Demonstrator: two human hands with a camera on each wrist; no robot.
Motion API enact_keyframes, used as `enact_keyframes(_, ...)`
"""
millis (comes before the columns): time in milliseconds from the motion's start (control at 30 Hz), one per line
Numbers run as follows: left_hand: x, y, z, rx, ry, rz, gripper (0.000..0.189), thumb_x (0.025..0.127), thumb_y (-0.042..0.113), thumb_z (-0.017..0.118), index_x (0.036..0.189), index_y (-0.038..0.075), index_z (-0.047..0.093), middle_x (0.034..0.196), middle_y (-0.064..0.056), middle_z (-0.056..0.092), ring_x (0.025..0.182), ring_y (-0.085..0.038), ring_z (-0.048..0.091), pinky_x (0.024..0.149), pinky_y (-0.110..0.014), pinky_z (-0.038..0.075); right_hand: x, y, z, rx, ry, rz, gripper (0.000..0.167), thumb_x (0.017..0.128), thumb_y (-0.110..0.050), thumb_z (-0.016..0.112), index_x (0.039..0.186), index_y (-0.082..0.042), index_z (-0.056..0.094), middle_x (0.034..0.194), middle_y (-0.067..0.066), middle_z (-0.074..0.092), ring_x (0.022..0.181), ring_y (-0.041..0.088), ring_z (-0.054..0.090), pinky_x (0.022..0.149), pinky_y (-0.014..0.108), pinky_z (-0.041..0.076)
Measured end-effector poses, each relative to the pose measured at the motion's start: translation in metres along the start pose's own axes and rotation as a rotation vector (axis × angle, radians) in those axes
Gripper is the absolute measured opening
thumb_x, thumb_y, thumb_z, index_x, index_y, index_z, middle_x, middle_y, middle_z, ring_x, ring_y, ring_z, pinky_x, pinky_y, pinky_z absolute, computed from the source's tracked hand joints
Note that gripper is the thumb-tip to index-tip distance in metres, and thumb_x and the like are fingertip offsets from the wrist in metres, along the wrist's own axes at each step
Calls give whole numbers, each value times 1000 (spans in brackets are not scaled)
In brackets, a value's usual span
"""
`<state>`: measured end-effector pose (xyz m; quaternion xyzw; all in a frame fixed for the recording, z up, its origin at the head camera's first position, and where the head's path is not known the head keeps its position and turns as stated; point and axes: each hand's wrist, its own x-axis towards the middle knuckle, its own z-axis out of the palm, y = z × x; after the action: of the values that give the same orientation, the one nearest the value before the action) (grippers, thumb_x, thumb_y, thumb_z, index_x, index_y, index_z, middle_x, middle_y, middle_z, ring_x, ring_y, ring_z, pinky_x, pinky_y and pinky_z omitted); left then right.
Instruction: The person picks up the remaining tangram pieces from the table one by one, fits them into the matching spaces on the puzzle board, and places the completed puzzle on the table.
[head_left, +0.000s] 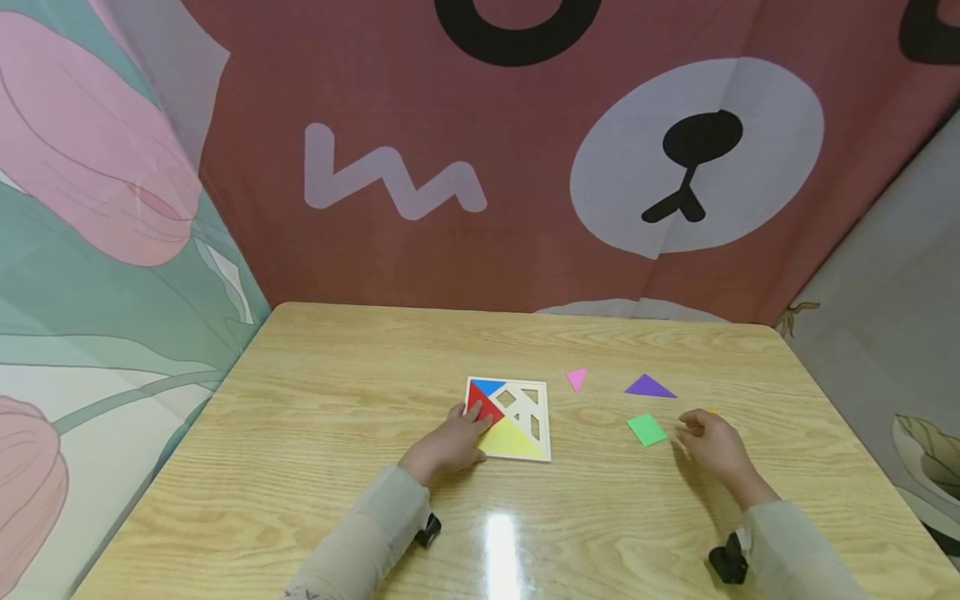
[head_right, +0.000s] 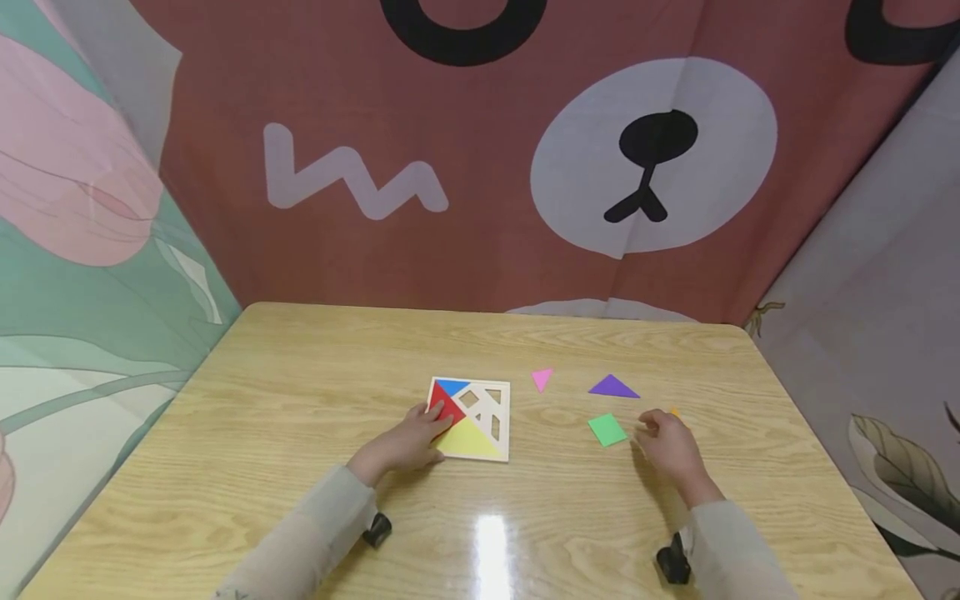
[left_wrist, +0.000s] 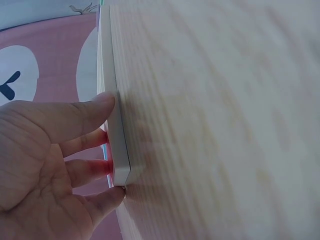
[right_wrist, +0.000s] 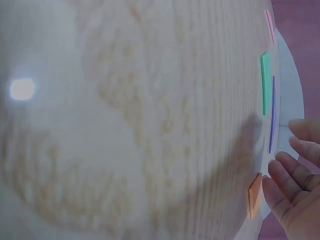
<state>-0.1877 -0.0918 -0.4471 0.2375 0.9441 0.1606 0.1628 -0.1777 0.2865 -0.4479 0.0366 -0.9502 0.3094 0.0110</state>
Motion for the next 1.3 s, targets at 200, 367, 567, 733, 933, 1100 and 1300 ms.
enact_keyframes(200,-1,0,0,-16,1,-8,58,80,21,60,132,7,37,139,-16,20,125,-37,11,97,-42,24,0,1,-3,-10,3,14,32,82,-9,52,104,15,48,97,31,50,87,43,51,70,46,44)
enact_keyframes(367,1,-1,2,-15,0,-15,58,80,21,60,132,8,36,140,-14,19,126,-36,10,97,-41,24,0,3,-4,-19,12,20,34,83,-11,53,104,15,48,96,32,49,87,44,50,71,48,42)
enact_keyframes(567,2,-2,2,-25,-11,-15,58,81,20,60,132,8,36,140,-14,19,126,-35,10,98,-40,23,-1,7,-4,-39,10,30,34,83,-11,52,104,15,48,97,33,49,87,44,50,71,48,42)
enact_keyframes(733,0,-1,1,-35,-6,-10,57,81,21,60,132,9,36,140,-14,19,127,-34,9,97,-40,25,-1,9,-5,-54,3,39,35,83,-12,52,104,16,48,96,33,50,86,44,50,69,48,42)
enact_keyframes(933,0,-1,2,-20,-3,-22,58,80,21,60,132,7,37,140,-14,20,126,-36,10,97,-41,25,1,11,-7,-67,19,38,37,83,-13,53,103,17,47,94,35,50,85,45,49,70,49,41)
enact_keyframes(1100,0,-1,2,-8,-1,-9,58,80,21,60,132,7,37,139,-15,20,126,-37,11,97,-41,24,0,12,-8,-63,14,65,39,83,-15,53,103,18,45,96,36,49,85,45,48,69,49,41)
enact_keyframes(1300,0,-1,1,1,2,1,58,80,22,60,131,6,37,139,-15,20,125,-38,12,97,-41,24,0,15,-10,-71,20,68,42,84,-18,53,103,19,45,93,35,50,83,44,49,67,48,41)
